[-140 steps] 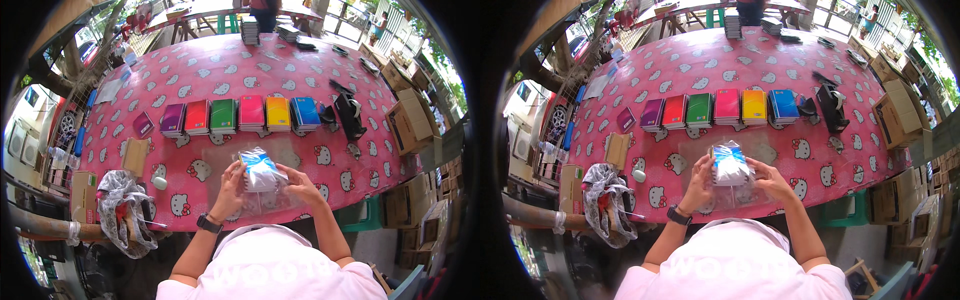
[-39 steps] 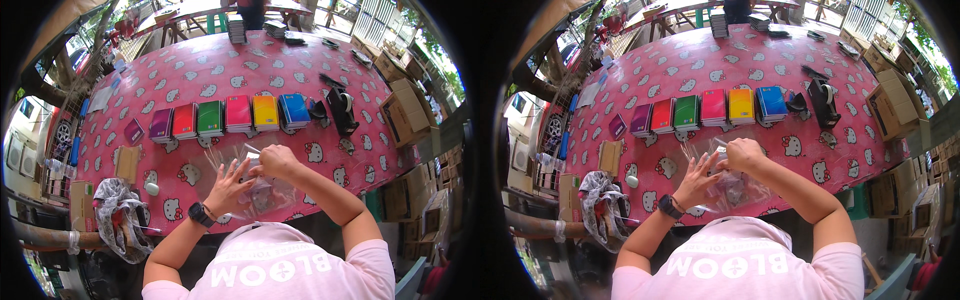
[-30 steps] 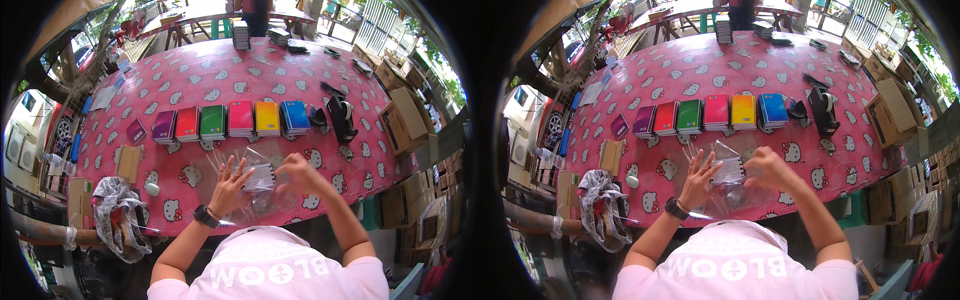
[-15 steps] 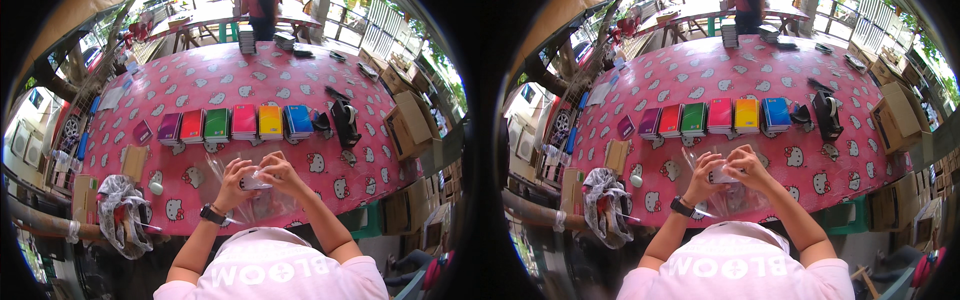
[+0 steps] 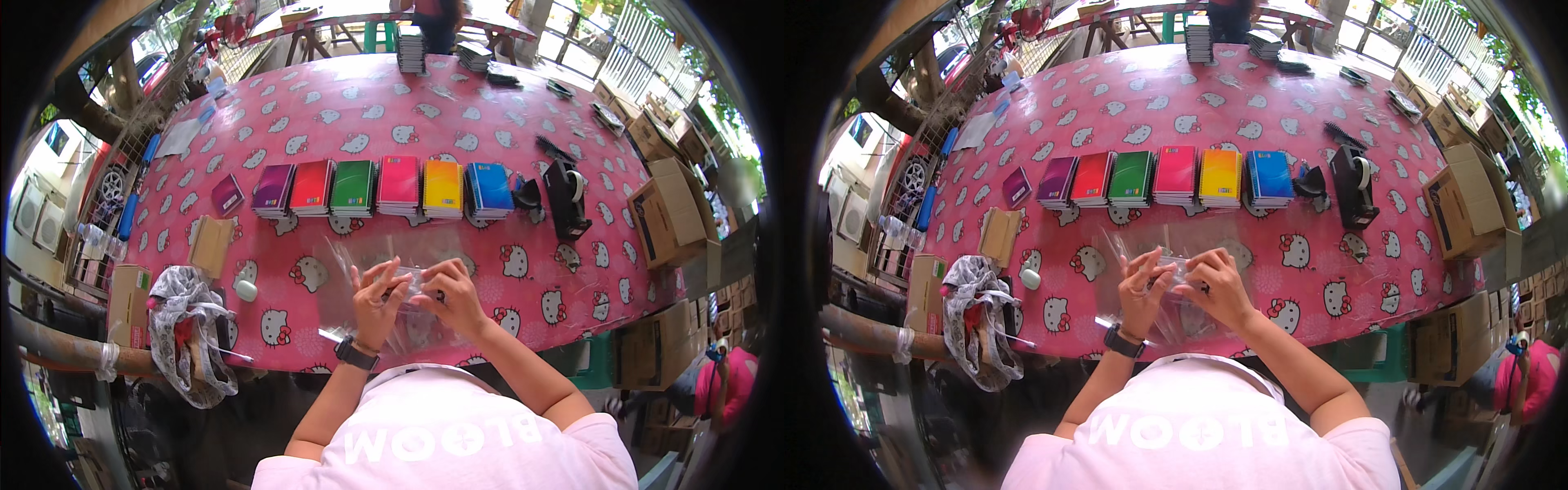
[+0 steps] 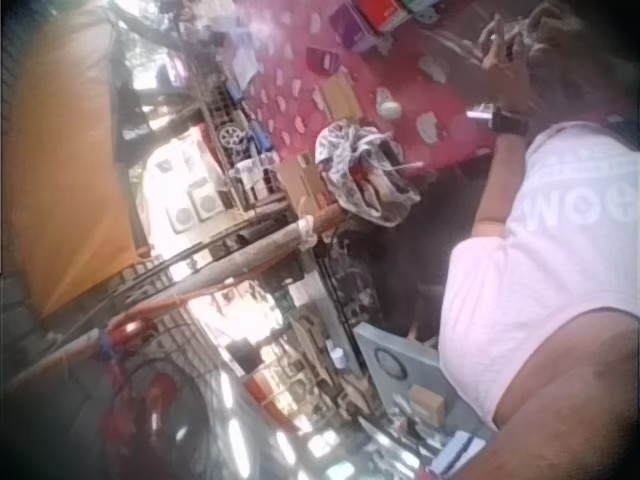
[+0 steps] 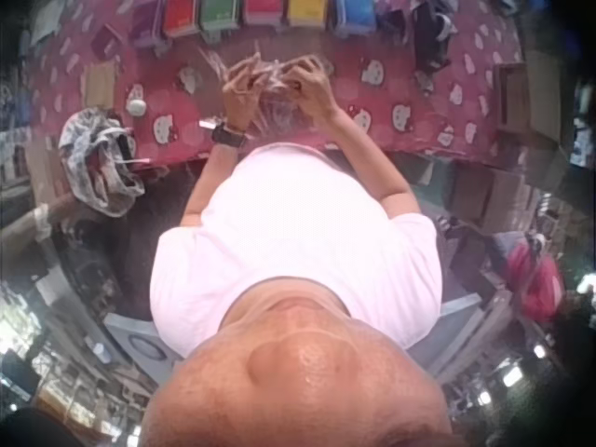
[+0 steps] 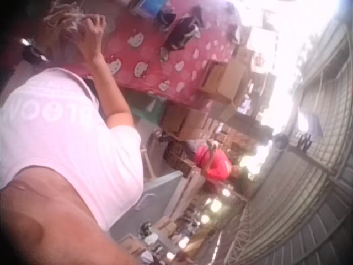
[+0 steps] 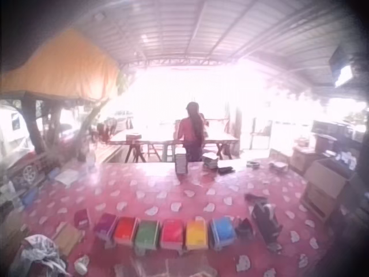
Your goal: The person places stacks of colorful notebooks into clear plastic sleeves at a table, then seals the sleeves with tape. The person repeats this process for multiple stacks, arranging the packaged notebooks on the table.
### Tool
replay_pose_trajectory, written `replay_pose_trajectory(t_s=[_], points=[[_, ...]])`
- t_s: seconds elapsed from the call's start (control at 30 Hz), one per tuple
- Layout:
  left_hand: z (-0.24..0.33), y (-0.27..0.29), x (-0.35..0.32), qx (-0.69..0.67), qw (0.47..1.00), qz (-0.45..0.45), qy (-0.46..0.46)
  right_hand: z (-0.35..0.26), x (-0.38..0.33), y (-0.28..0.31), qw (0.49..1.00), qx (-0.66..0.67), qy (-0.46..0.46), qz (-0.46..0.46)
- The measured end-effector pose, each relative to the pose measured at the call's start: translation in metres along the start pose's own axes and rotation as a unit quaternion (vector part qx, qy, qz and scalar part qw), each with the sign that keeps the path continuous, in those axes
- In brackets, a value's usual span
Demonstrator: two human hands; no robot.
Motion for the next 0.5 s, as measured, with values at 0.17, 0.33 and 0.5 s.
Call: replay_pose_trajectory(t_s=[0.17,0.33,0.5], points=[[0.011,0.008,0.017,0.053,0.996,-0.036,0.066,0.008,0.029,0.008,0.977,0.147,-0.155,0.002],[0.014,0.007,-0.007,0.112,0.986,0.114,-0.036,0.032,0.049,0.010,0.917,0.273,-0.234,-0.171],[0.033,-0.023,-0.031,0.318,0.942,-0.094,-0.052,0.046,0.052,0.007,0.903,0.282,-0.249,-0.206]])
Point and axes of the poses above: each hand's wrist, its own x-axis towards the middle knuckle, its own y-axis out of the back of the hand, z = x × y, the point moved 2 cm from there along x, towards the middle knuckle, and after that the axes turned 14 degrees about -z, right-handed, at the moved point
